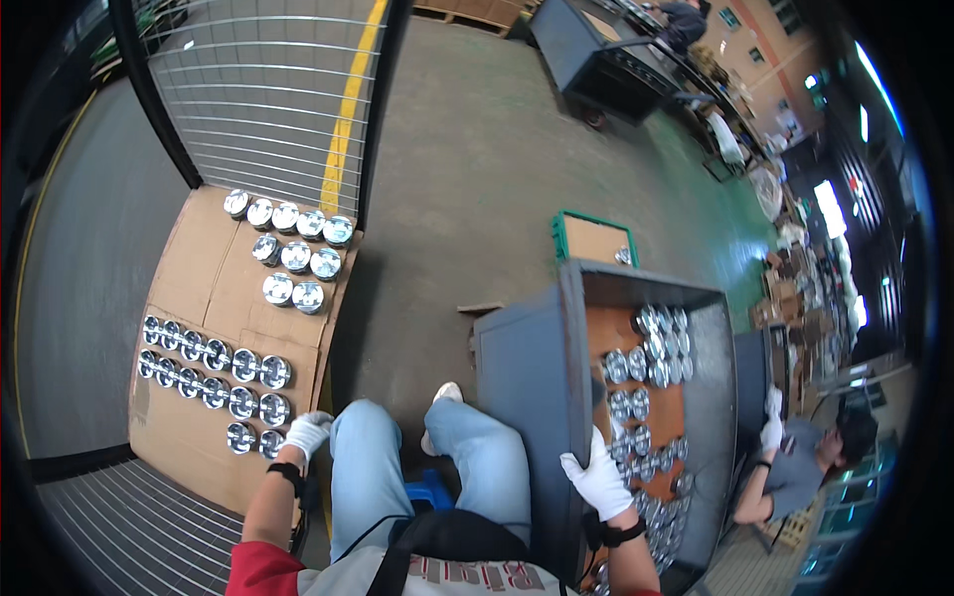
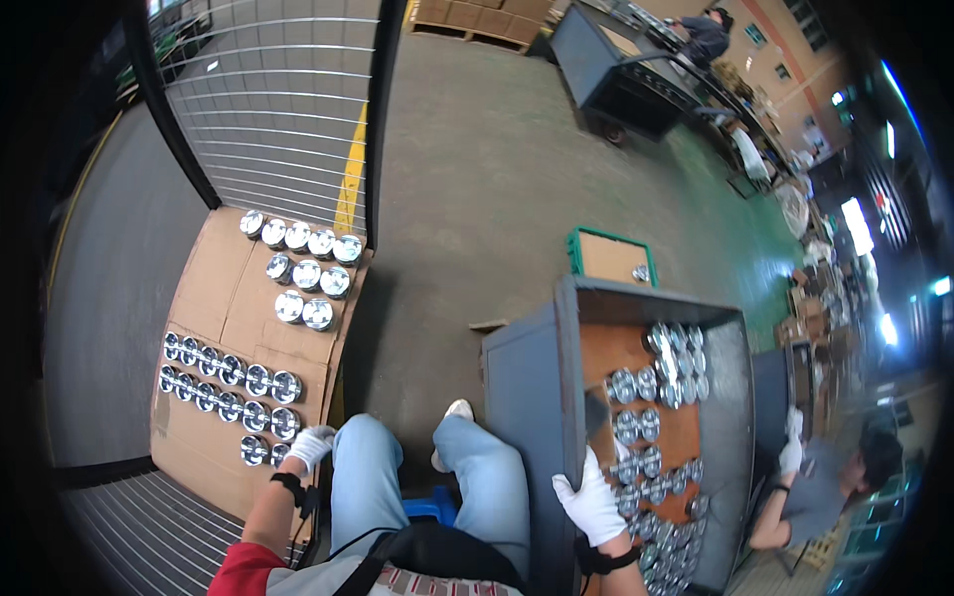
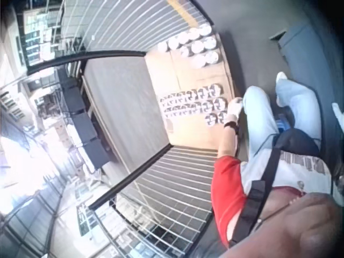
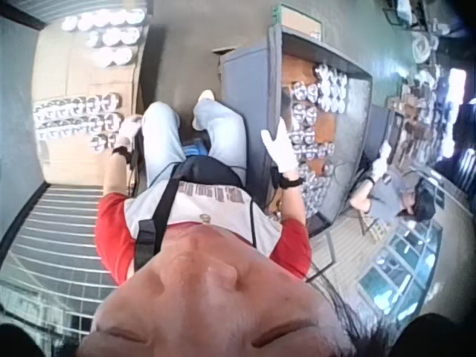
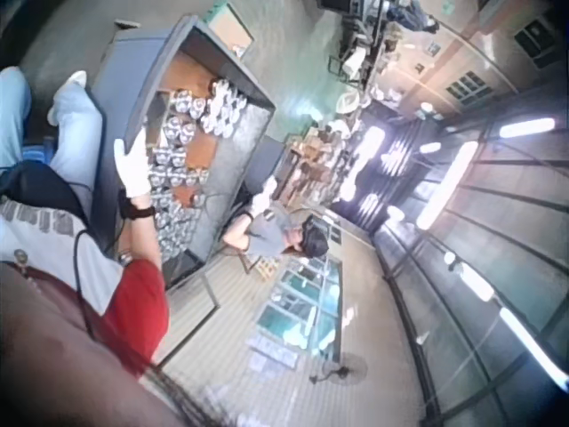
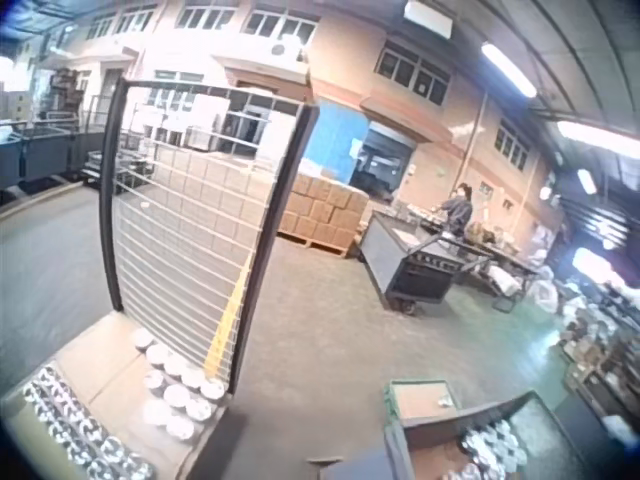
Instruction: Inspecting and organizing metal pistons on a workbench.
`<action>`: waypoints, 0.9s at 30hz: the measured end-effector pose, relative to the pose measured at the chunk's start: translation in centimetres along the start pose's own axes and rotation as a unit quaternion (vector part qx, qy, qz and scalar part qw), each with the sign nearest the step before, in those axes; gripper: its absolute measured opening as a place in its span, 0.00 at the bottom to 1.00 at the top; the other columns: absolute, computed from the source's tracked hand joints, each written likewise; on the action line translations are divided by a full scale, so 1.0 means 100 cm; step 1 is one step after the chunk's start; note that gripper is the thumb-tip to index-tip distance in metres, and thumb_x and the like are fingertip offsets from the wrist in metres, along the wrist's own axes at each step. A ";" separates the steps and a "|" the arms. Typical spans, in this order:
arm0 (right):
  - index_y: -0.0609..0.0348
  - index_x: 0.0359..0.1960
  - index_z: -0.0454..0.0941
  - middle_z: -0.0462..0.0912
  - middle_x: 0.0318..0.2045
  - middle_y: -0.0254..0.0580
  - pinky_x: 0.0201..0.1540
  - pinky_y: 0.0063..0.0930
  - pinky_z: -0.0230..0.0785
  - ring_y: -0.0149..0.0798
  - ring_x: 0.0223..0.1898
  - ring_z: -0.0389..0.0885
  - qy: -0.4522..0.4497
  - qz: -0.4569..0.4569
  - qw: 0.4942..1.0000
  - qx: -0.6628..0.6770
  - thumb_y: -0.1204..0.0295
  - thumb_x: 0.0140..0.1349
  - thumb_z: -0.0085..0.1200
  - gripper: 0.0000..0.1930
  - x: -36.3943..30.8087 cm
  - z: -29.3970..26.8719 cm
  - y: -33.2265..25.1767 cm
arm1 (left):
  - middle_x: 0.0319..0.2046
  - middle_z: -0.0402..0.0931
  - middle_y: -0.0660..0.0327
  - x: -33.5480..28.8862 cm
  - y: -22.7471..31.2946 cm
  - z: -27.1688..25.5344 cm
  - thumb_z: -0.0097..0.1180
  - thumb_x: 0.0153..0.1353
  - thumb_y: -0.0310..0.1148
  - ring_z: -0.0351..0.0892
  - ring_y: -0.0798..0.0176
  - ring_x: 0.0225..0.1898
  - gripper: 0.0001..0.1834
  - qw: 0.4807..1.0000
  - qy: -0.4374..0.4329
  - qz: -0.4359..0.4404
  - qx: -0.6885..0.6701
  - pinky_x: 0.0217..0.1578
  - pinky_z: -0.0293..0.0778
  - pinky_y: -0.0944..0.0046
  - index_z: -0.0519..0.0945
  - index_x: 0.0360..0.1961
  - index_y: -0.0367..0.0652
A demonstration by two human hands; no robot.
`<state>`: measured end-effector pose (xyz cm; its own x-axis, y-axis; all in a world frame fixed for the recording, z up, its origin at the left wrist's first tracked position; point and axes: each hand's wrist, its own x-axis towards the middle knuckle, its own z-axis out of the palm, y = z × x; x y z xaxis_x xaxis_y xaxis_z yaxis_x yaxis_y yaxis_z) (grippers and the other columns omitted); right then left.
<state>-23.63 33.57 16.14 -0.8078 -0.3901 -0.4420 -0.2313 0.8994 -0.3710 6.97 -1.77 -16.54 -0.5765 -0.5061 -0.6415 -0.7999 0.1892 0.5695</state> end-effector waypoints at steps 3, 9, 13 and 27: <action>0.65 0.62 0.67 0.82 0.45 0.55 0.50 0.34 0.74 0.46 0.46 0.83 -0.047 -0.086 0.990 0.097 0.66 0.62 0.60 0.29 -0.040 -0.007 0.055 | 0.43 0.83 0.49 -0.051 -0.006 0.026 0.53 0.60 0.43 0.81 0.47 0.48 0.19 0.999 -0.004 -0.032 -0.010 0.52 0.75 0.56 0.83 0.47 0.45; 0.60 0.53 0.77 0.83 0.43 0.53 0.47 0.37 0.74 0.48 0.44 0.83 0.074 0.059 0.987 0.129 0.60 0.63 0.58 0.21 -0.176 0.002 0.187 | 0.46 0.81 0.46 -0.108 0.010 0.039 0.51 0.63 0.42 0.83 0.46 0.46 0.18 0.887 -0.243 0.036 0.390 0.44 0.80 0.52 0.84 0.44 0.41; 0.64 0.56 0.75 0.80 0.50 0.57 0.57 0.40 0.69 0.54 0.53 0.78 0.077 0.151 0.986 0.010 0.55 0.65 0.52 0.26 -0.241 0.001 0.262 | 0.39 0.83 0.50 -0.093 -0.077 0.013 0.51 0.61 0.42 0.82 0.52 0.47 0.18 0.541 -0.318 0.442 0.641 0.47 0.77 0.49 0.82 0.45 0.43; 0.52 0.53 0.82 0.82 0.53 0.40 0.56 0.42 0.71 0.47 0.54 0.80 -0.207 0.492 0.843 0.064 0.43 0.50 0.60 0.33 -0.342 0.080 0.357 | 0.38 0.83 0.51 -0.024 0.057 -0.060 0.53 0.59 0.40 0.83 0.52 0.45 0.16 0.383 -0.301 0.437 0.756 0.46 0.77 0.51 0.82 0.43 0.43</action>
<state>0.11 77.46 11.49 -0.3108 0.4738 -0.8240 0.5222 0.8095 0.2685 4.82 -4.54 -8.62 -0.3043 0.5058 -0.8072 0.8230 0.5663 0.0446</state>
